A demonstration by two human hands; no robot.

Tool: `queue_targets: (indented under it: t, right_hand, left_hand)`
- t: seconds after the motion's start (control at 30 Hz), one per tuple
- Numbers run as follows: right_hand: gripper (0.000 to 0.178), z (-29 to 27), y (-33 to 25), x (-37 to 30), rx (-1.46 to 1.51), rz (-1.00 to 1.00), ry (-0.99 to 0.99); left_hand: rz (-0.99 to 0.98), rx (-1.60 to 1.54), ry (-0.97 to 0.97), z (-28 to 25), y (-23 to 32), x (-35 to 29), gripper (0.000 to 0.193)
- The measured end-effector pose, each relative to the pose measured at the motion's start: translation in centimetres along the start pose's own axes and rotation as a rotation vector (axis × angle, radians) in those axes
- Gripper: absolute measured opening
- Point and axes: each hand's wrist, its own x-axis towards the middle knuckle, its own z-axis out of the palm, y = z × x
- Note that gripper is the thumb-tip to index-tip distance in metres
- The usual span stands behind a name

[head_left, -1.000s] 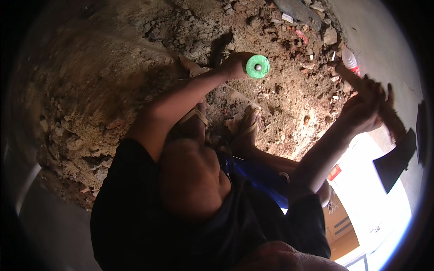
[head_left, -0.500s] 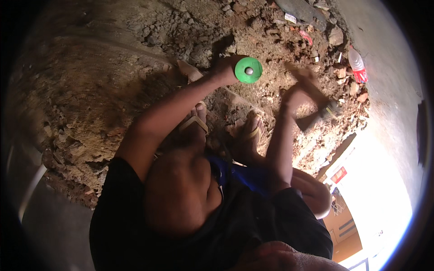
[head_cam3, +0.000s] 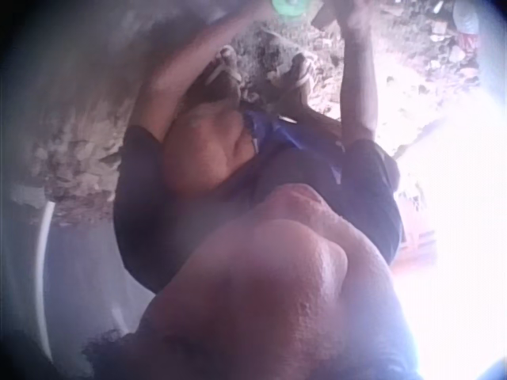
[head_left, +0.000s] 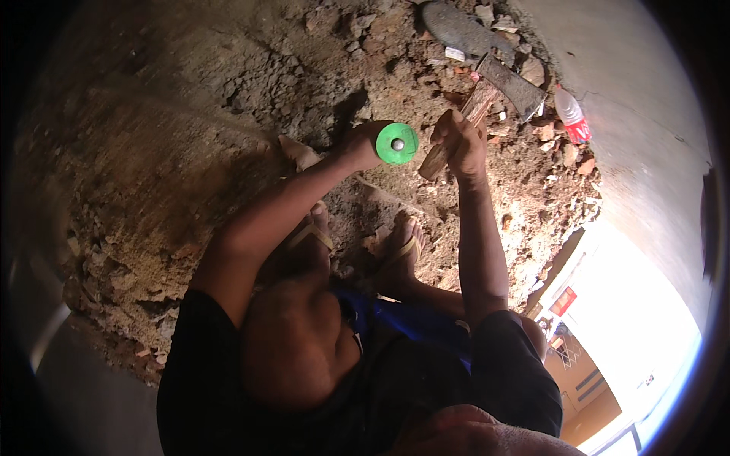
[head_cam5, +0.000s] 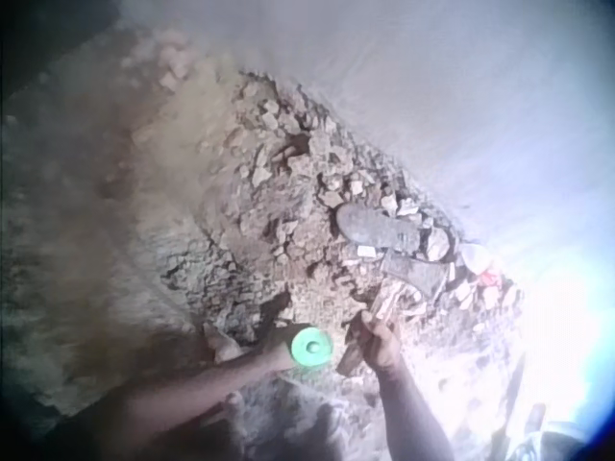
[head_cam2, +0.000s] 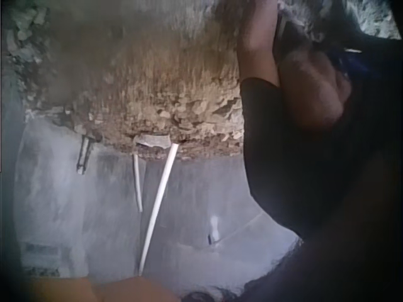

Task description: The person uses a hammer and a chisel to chip away dirt and stone from a wall cavity, then uses a small piece of wood and a chisel to shape the area.

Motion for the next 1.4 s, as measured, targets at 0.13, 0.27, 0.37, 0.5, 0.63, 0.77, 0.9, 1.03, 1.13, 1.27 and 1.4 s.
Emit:
queue_targets:
  t: [0.13,0.27,0.37,0.5,0.63,0.77,0.9,1.03,1.13,1.27,1.4]
  right_hand:
    - [0.048,-0.4,-3.1,-1.3,-0.134,-0.175,0.079]
    - [0.037,0.7,-10.2,-2.2,-0.182,-0.597,0.16]
    - [0.034,-1.5,-17.6,-2.6,-0.37,-0.847,0.291]
    - [0.037,-0.9,-21.2,-2.2,-0.404,-1.091,0.302]
    - [0.042,-1.6,-9.6,-0.2,-0.769,-1.047,0.348]
    - [0.033,-10.8,11.9,-0.5,-0.758,-0.516,0.482]
    - [0.04,-6.0,12.8,2.4,-0.75,-0.338,0.294]
    - [0.04,-4.9,6.9,2.2,-0.723,-0.451,0.037]
    - [0.034,-6.3,4.3,1.2,-0.917,-0.105,0.026]
    - [0.033,-7.0,1.1,0.2,-1.282,0.18,0.004]
    - [0.035,-7.8,-0.2,-1.9,-1.096,0.109,-0.148]
  left_hand:
    - [-0.008,0.022,-0.029,0.6,1.2,1.4,0.039]
    - [0.008,-0.012,-0.015,1.3,-1.7,0.3,0.041]
    - [-0.02,-0.051,-0.058,0.6,-0.9,-0.1,0.048]
    - [-0.016,-0.054,-0.061,0.0,-0.6,-0.3,0.047]
    - [0.056,-0.009,0.047,-0.2,-2.7,-2.0,0.048]
    - [0.089,0.041,0.008,0.6,-1.2,-0.1,0.046]
    - [0.002,0.001,-0.011,0.5,-2.4,-1.6,0.048]
    - [0.01,-0.004,0.005,-0.9,-0.6,-1.4,0.048]
    - [0.062,0.059,0.054,-0.6,0.3,-0.9,0.043]
    - [0.136,0.006,0.079,2.0,-3.5,-0.6,0.047]
    - [0.092,0.085,0.008,2.5,-3.6,-0.2,0.044]
